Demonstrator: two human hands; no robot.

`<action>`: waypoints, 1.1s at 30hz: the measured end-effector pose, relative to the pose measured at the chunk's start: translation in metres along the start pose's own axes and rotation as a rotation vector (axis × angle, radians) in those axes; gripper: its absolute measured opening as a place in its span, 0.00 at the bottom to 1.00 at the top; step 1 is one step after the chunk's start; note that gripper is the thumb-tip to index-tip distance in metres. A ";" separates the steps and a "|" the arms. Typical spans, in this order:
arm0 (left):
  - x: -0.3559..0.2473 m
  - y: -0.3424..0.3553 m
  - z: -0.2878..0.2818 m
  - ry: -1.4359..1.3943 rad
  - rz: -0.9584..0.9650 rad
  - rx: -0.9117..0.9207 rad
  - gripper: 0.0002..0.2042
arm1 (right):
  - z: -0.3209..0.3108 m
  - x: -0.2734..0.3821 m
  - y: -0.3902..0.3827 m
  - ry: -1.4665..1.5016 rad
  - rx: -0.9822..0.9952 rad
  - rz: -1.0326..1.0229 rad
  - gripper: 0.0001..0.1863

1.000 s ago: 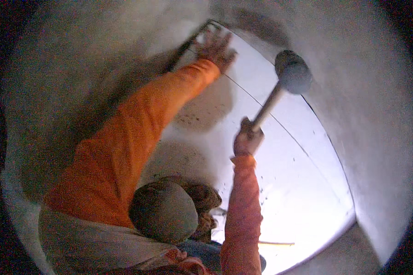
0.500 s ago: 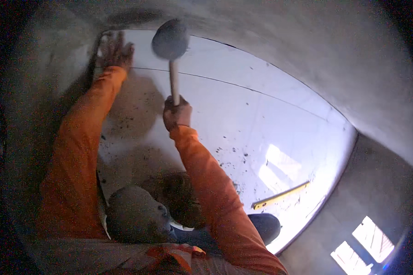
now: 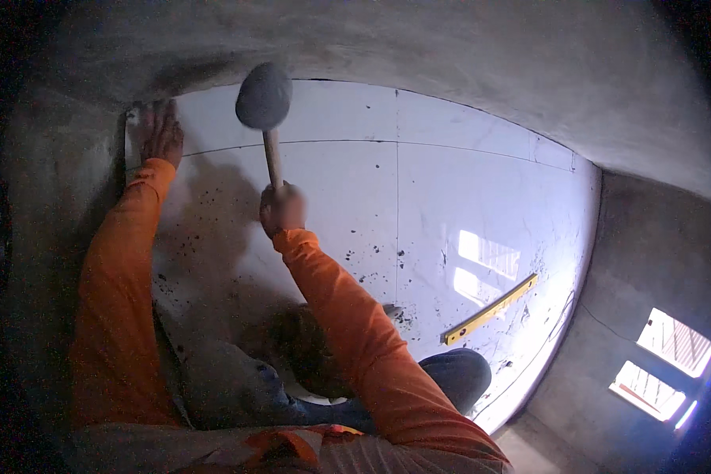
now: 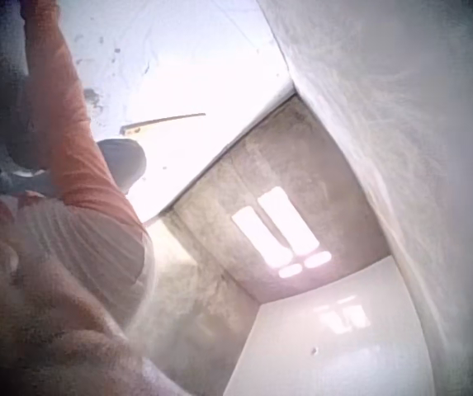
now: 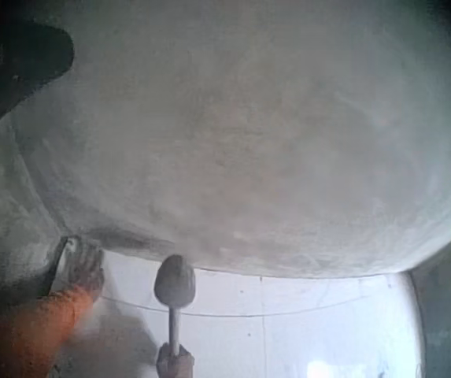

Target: The person places a rectangular tile against a corner wall, applies pressure by hand and with a rubber mallet, and wipes the tile surface with a cloth.

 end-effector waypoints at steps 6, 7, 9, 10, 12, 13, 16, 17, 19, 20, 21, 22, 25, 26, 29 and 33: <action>-0.025 -0.002 -0.004 -0.005 0.173 -0.105 0.27 | -0.001 -0.007 0.016 -0.060 -0.023 -0.157 0.14; -0.028 -0.002 -0.005 -0.010 0.179 -0.107 0.27 | -0.002 -0.008 0.010 0.019 -0.055 -0.133 0.12; -0.031 -0.003 -0.006 0.010 0.114 -0.012 0.28 | -0.008 -0.017 0.006 -0.106 -0.062 -0.180 0.13; -0.030 -0.003 -0.003 0.008 0.115 -0.019 0.28 | -0.011 -0.015 0.008 -0.135 0.005 -0.129 0.12; -0.008 -0.001 0.000 -0.018 0.111 -0.087 0.29 | -0.014 0.020 -0.003 0.010 0.062 -0.104 0.13; -0.020 0.004 -0.007 -0.016 0.115 -0.091 0.29 | -0.016 0.019 -0.001 0.015 0.059 -0.106 0.13; -0.090 0.015 -0.023 0.178 -0.167 0.246 0.31 | -0.024 -0.029 0.015 -0.052 -0.020 -0.009 0.14; -0.096 0.016 -0.030 0.142 -0.293 0.373 0.32 | -0.023 -0.022 0.015 -0.047 -0.021 -0.018 0.14; -0.089 0.017 -0.030 0.104 -0.420 0.495 0.33 | -0.021 -0.001 0.013 -0.054 -0.035 -0.120 0.15; -0.086 0.014 -0.035 0.114 -0.330 0.300 0.32 | -0.027 0.015 0.005 0.069 -0.068 -0.120 0.14; -0.085 0.009 -0.040 0.123 -0.236 0.108 0.32 | -0.023 0.007 0.002 0.072 -0.055 -0.111 0.14; -0.094 0.009 -0.045 0.105 -0.226 0.109 0.32 | -0.025 -0.007 0.004 0.052 -0.048 -0.053 0.14; -0.104 0.009 -0.051 0.196 -0.144 0.324 0.32 | -0.018 -0.039 0.018 -0.251 0.140 -0.015 0.14; -0.093 0.012 -0.048 0.183 -0.165 0.274 0.32 | -0.016 -0.013 0.014 -0.104 0.060 -0.084 0.15; -0.096 0.010 -0.038 0.149 -0.162 0.221 0.32 | -0.027 0.008 0.004 0.126 -0.071 -0.088 0.16; -0.095 0.008 -0.043 0.069 -0.121 0.140 0.31 | -0.008 -0.023 0.021 -0.132 0.157 0.113 0.16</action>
Point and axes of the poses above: each hand's wrist, its own y-axis towards the middle knuckle, its own z-axis out of the palm, x = y × z, the point moved 4 cm from there along y, towards the middle knuckle, and after that the axes turned 2 degrees about y, right-handed, at the moved point
